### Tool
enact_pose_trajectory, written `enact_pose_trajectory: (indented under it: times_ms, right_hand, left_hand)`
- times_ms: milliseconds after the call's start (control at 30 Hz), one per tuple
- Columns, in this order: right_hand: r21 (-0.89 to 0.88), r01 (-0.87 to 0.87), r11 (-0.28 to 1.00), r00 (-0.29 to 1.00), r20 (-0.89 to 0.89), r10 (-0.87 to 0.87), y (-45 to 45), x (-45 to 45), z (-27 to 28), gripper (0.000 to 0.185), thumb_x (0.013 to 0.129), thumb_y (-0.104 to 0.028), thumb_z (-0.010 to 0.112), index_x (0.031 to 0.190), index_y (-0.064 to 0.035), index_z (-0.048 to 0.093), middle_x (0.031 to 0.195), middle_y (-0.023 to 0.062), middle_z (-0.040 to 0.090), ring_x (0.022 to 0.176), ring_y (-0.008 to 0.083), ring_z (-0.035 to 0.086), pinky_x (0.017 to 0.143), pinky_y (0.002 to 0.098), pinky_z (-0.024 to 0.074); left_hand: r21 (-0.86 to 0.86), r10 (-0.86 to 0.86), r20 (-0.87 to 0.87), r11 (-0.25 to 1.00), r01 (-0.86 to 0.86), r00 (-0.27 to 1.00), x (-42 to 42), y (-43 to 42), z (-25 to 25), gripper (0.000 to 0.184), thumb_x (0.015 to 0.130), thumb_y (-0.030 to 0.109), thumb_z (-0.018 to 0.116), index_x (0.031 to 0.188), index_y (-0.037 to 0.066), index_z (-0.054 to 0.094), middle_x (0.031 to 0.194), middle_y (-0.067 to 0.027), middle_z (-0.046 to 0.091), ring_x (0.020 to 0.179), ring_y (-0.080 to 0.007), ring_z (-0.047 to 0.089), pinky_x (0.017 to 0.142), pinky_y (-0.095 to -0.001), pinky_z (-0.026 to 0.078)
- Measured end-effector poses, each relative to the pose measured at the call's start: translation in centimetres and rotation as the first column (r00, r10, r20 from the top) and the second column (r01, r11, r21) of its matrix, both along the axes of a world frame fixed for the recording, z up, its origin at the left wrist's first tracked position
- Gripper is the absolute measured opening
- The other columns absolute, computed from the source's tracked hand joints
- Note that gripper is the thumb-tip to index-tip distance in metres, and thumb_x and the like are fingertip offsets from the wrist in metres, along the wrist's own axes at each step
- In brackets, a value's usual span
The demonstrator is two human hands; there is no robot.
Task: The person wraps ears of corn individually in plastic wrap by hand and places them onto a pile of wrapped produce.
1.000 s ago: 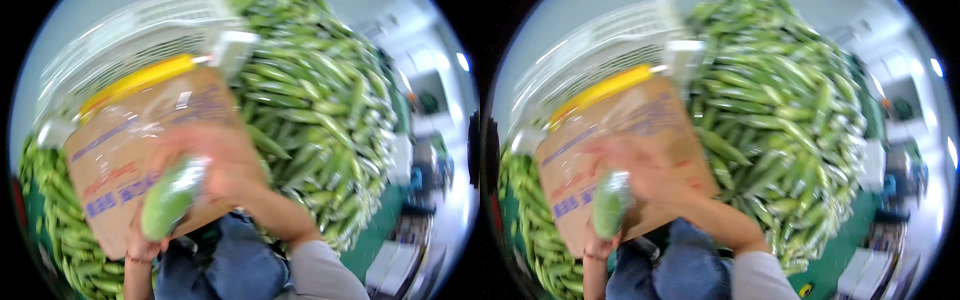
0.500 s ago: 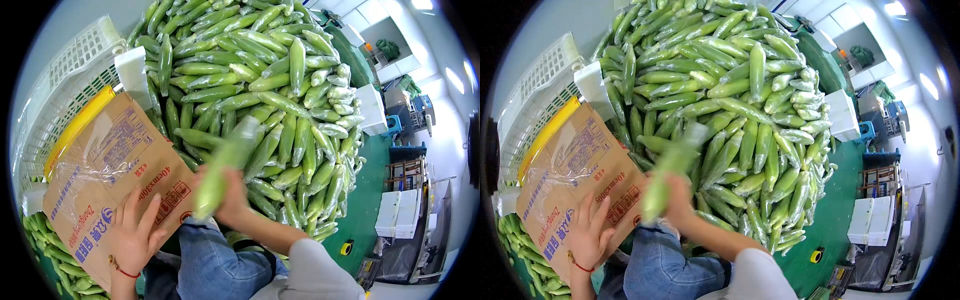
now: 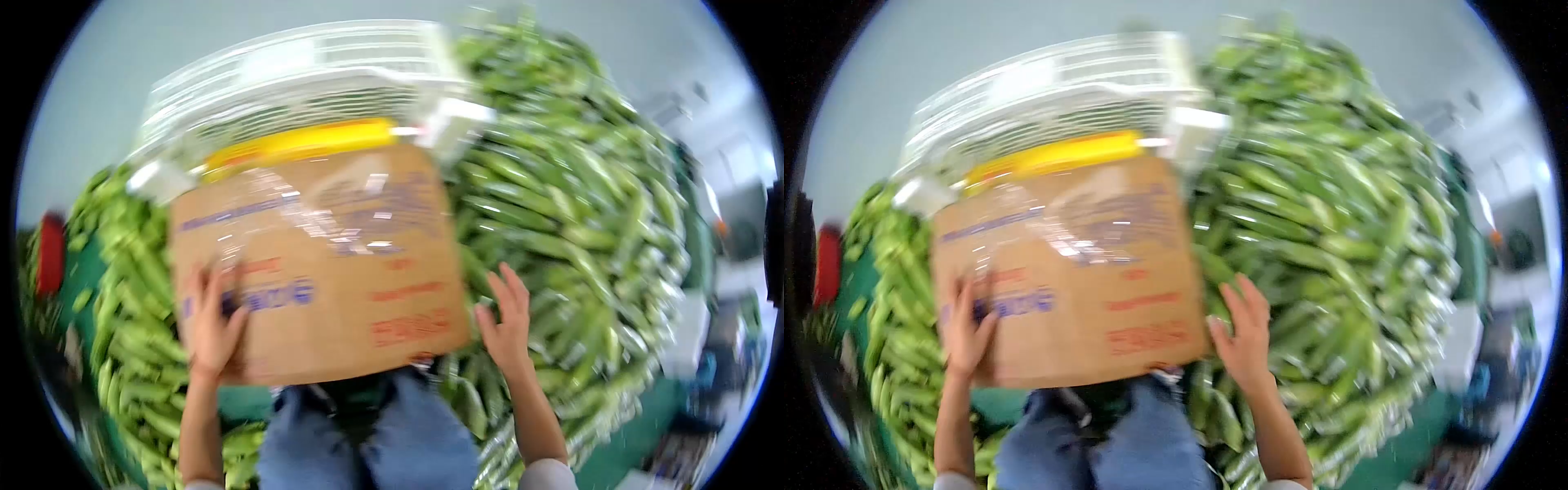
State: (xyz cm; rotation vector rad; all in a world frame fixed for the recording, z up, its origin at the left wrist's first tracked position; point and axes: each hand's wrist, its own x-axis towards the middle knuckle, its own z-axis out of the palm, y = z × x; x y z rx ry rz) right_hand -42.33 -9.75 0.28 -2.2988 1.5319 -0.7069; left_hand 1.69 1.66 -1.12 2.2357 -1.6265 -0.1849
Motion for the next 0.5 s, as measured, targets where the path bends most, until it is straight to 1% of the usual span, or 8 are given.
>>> enact_pose_trajectory:
  times_ms: [67, 100, 200, 300, 367, 400, 433, 500]
  right_hand:
    - [-0.037, -0.275, 0.961, 0.961, 0.015, 0.275, -3.2, 9.8, 0.1, 0.048, 0.081, -0.018, 0.072, 0.126, -0.0091, 0.059, 0.139, 0.0175, 0.047, 0.127, 0.0396, 0.043, 0.106, 0.0460, 0.0363]
    - [-0.058, -0.338, 0.939, 0.941, 0.009, 0.339, -4.9, 13.4, -0.2, 0.041, 0.081, -0.018, 0.073, 0.119, -0.0088, 0.063, 0.135, 0.0165, 0.051, 0.125, 0.0397, 0.044, 0.104, 0.0453, 0.0383]
    - [-0.245, -0.434, 0.867, 0.895, -0.002, 0.447, -11.8, 18.4, -3.6, 0.023, 0.082, -0.014, 0.071, 0.103, -0.0063, 0.067, 0.122, 0.0129, 0.061, 0.113, 0.0358, 0.053, 0.098, 0.0449, 0.0416]
    - [-0.065, -0.336, 0.940, 0.927, 0.152, 0.342, -10.9, 18.9, -1.5, 0.012, 0.085, -0.014, 0.069, 0.092, -0.0046, 0.067, 0.102, 0.0113, 0.066, 0.095, 0.0327, 0.060, 0.088, 0.0429, 0.0464]
    - [0.133, -0.117, 0.984, 0.969, 0.231, 0.084, -10.7, 14.1, -4.2, 0.012, 0.089, -0.010, 0.067, 0.097, -0.0019, 0.064, 0.094, 0.0080, 0.067, 0.082, 0.0167, 0.062, 0.075, 0.0311, 0.0501]
    - [0.501, -0.023, 0.865, 0.862, 0.449, -0.237, -8.2, 15.4, 0.1, 0.009, 0.091, -0.007, 0.064, 0.094, -0.0007, 0.059, 0.087, 0.0017, 0.061, 0.080, 0.0106, 0.057, 0.073, 0.0269, 0.0478]
    - [0.309, -0.225, 0.924, 0.900, 0.430, 0.076, -8.4, 11.7, -2.0, 0.005, 0.092, -0.004, 0.060, 0.091, -0.0017, 0.056, 0.081, -0.0003, 0.055, 0.077, 0.0093, 0.053, 0.070, 0.0244, 0.0453]
    - [0.461, -0.278, 0.843, 0.918, 0.385, 0.092, -5.2, 8.9, -0.6, 0.004, 0.092, -0.001, 0.054, 0.090, -0.0032, 0.052, 0.081, 0.0013, 0.056, 0.072, 0.0092, 0.053, 0.067, 0.0234, 0.0446]
  left_hand:
    - [-0.107, -0.026, -0.015, 0.994, 0.024, 1.000, 1.7, -2.6, 0.1, 0.074, 0.075, 0.017, 0.080, 0.141, 0.011, 0.047, 0.152, -0.0257, 0.031, 0.137, -0.0412, 0.035, 0.113, -0.0442, 0.031]
    - [-0.155, 0.011, -0.240, 0.987, -0.049, 0.971, 2.4, -4.3, -0.1, 0.068, 0.076, 0.016, 0.079, 0.138, 0.014, 0.053, 0.151, -0.0244, 0.033, 0.132, -0.0366, 0.045, 0.108, -0.0438, 0.036]
    - [-0.274, -0.085, 0.206, 0.951, 0.141, 0.975, 6.4, -8.3, -0.8, 0.029, 0.081, 0.016, 0.071, 0.109, 0.013, 0.070, 0.131, -0.0133, 0.056, 0.111, -0.0320, 0.057, 0.088, -0.0400, 0.047]
    - [-0.453, -0.410, 0.287, 0.739, 0.500, 0.866, 8.1, -10.8, -0.6, 0.007, 0.078, 0.003, 0.062, 0.081, 0.008, 0.060, 0.089, -0.0119, 0.067, 0.085, -0.0318, 0.065, 0.075, -0.0406, 0.053]
    - [-0.365, -0.330, 0.136, 0.859, 0.358, 0.934, 7.8, -8.2, -1.1, 0.012, 0.079, 0.004, 0.061, 0.086, 0.008, 0.053, 0.074, -0.0125, 0.059, 0.074, -0.0329, 0.062, 0.067, -0.0429, 0.052]
    - [-0.434, -0.235, 0.006, 0.875, 0.214, 0.972, 7.4, -6.6, -0.6, 0.012, 0.080, 0.003, 0.060, 0.088, 0.008, 0.053, 0.075, -0.0128, 0.058, 0.072, -0.0341, 0.060, 0.064, -0.0428, 0.050]
    - [-0.492, -0.211, -0.067, 0.857, 0.152, 0.975, 7.3, -4.8, 0.2, 0.011, 0.080, 0.003, 0.060, 0.088, 0.007, 0.053, 0.075, -0.0127, 0.058, 0.070, -0.0339, 0.059, 0.062, -0.0422, 0.049]
    - [-0.410, -0.233, -0.067, 0.893, 0.186, 0.970, 6.4, 0.5, 1.1, 0.011, 0.081, -0.003, 0.059, 0.090, 0.004, 0.057, 0.085, -0.0138, 0.064, 0.078, -0.0334, 0.064, 0.069, -0.0390, 0.053]
